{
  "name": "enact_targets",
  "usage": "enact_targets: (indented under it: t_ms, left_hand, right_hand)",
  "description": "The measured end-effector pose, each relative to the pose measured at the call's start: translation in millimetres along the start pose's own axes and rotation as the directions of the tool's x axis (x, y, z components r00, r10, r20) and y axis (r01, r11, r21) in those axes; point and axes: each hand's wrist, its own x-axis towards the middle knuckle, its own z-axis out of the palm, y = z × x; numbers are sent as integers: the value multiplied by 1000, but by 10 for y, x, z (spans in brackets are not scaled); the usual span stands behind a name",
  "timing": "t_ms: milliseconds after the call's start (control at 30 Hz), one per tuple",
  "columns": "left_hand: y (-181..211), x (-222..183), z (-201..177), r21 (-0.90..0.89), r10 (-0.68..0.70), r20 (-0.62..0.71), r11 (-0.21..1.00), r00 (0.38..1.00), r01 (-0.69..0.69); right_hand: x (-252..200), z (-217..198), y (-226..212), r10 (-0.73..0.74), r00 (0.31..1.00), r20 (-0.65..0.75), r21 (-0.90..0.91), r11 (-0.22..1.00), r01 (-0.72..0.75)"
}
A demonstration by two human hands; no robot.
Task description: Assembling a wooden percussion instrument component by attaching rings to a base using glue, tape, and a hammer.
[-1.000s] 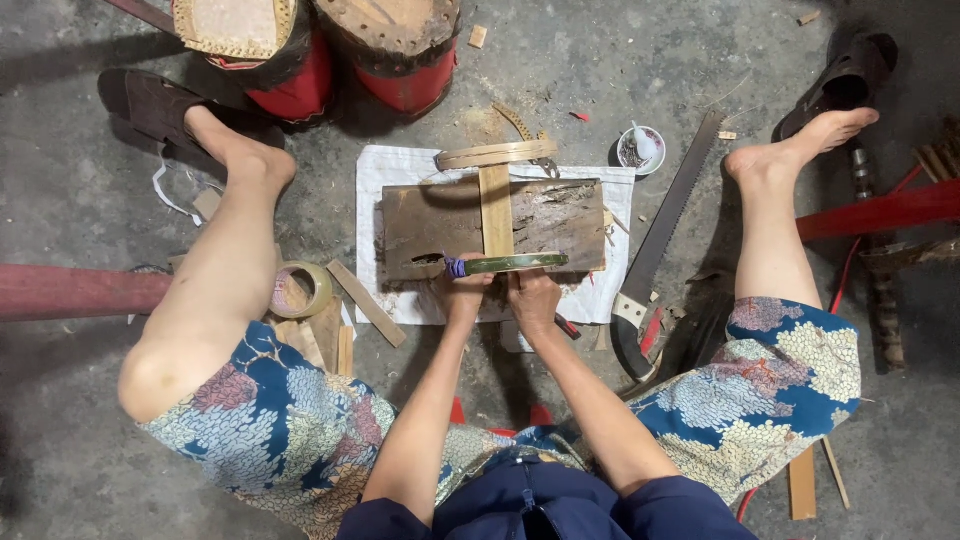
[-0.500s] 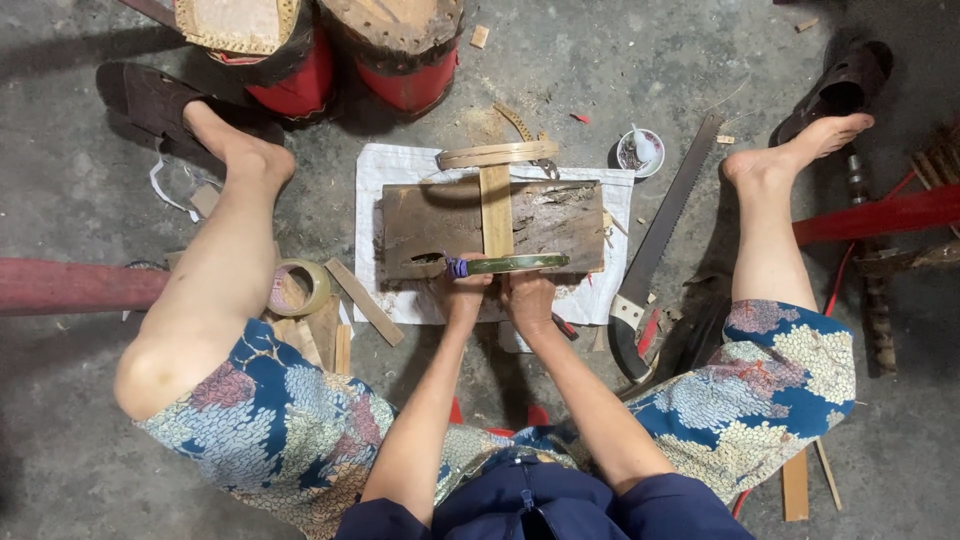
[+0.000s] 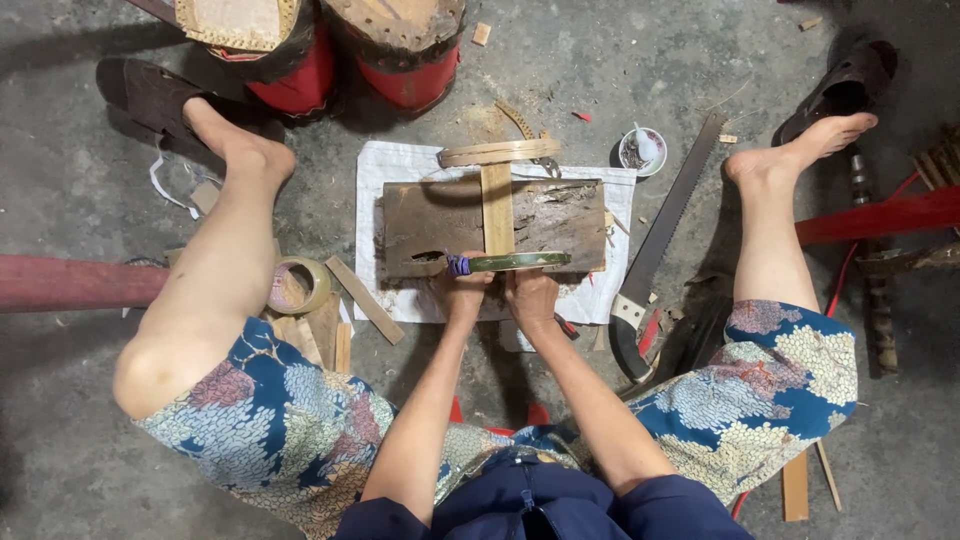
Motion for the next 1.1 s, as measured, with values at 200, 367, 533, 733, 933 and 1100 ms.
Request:
enact_targets:
  t_ms: [200,367,533,733,933,1100]
  left_hand:
    - [-37,-34,-34,130,78,-4,988,997,-77]
    - [-131,21,-42,239,111,-5,965,994,-107]
    - [-80,-70,-15,222,135,-35,967,990,-124]
    - [-295,27,-101,482,186,-165,872,969,-86]
    - [-435,-328,-106,813,291,-101,575,951,-90]
    - [-606,-332,-143,832,460,-7,495,888,-250]
  right_hand:
    - [17,6,-14,-6,1000,1,-45,999,6]
    - [29,0,-20,-16,1000,0,-45,999,16]
    - [118,-182,-158,-30,999,-20,-43,999,29]
    - [-50,131,52,-23,1000,-17,-17,1000,23]
    - [32,77,5,-33,999,-42,-69,997,30]
    - [-77,171,56,-19,999,-46,-74,997,16]
